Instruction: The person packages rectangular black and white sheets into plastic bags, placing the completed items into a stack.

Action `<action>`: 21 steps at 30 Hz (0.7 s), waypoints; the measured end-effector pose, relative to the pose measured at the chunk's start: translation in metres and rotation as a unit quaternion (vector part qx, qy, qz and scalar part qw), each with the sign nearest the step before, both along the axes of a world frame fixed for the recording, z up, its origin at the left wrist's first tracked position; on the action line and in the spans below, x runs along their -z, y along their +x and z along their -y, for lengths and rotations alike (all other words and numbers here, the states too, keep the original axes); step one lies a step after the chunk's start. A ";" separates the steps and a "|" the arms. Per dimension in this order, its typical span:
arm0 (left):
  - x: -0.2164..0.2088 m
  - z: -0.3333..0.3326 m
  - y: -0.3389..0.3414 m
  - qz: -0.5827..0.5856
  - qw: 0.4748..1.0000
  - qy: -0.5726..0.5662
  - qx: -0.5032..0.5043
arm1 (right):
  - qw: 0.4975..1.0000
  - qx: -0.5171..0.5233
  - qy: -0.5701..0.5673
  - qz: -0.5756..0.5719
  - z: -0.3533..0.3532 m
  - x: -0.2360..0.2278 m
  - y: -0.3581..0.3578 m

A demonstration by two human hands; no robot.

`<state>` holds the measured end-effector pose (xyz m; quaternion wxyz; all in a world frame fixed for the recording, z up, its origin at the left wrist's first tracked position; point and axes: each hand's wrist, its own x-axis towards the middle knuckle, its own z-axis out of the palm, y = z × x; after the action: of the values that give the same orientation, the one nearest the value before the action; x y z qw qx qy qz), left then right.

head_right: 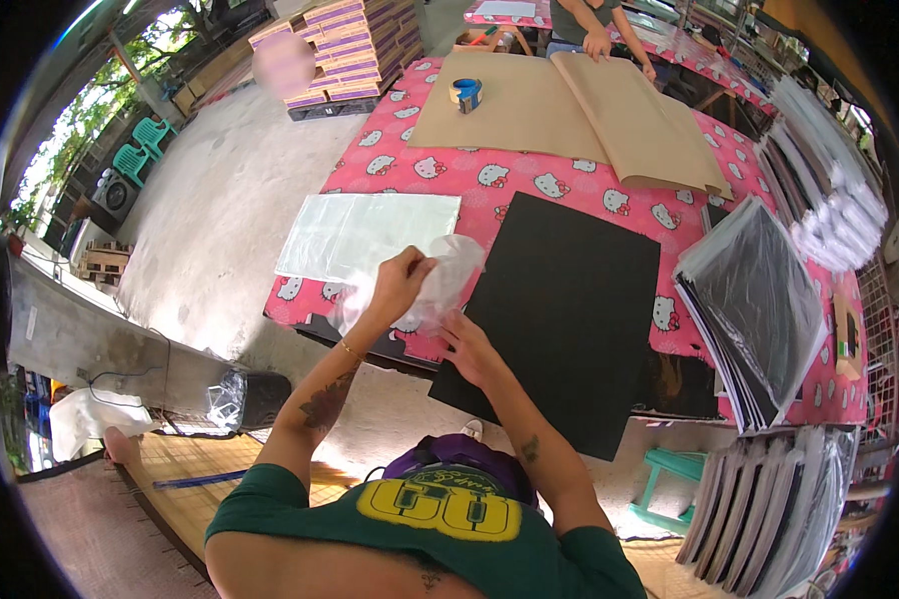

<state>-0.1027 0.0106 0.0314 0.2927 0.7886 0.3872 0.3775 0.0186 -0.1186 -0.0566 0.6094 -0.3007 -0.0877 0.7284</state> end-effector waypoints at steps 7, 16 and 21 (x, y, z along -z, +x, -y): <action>-0.023 -0.038 -0.019 0.000 0.996 -0.046 -0.080 | 0.948 0.316 0.047 -0.004 -0.002 -0.032 0.033; 0.025 0.002 0.019 -0.039 0.997 -0.034 -0.058 | 0.976 0.218 0.012 -0.012 0.020 -0.021 -0.023; 0.047 0.032 0.009 -0.145 0.989 -0.004 -0.012 | 0.950 0.313 0.009 -0.007 0.057 -0.037 0.010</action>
<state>-0.0941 -0.0211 -0.0159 0.2320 0.8292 0.4366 0.2607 0.0285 -0.1752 -0.0193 0.8100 -0.3029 0.0086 0.5021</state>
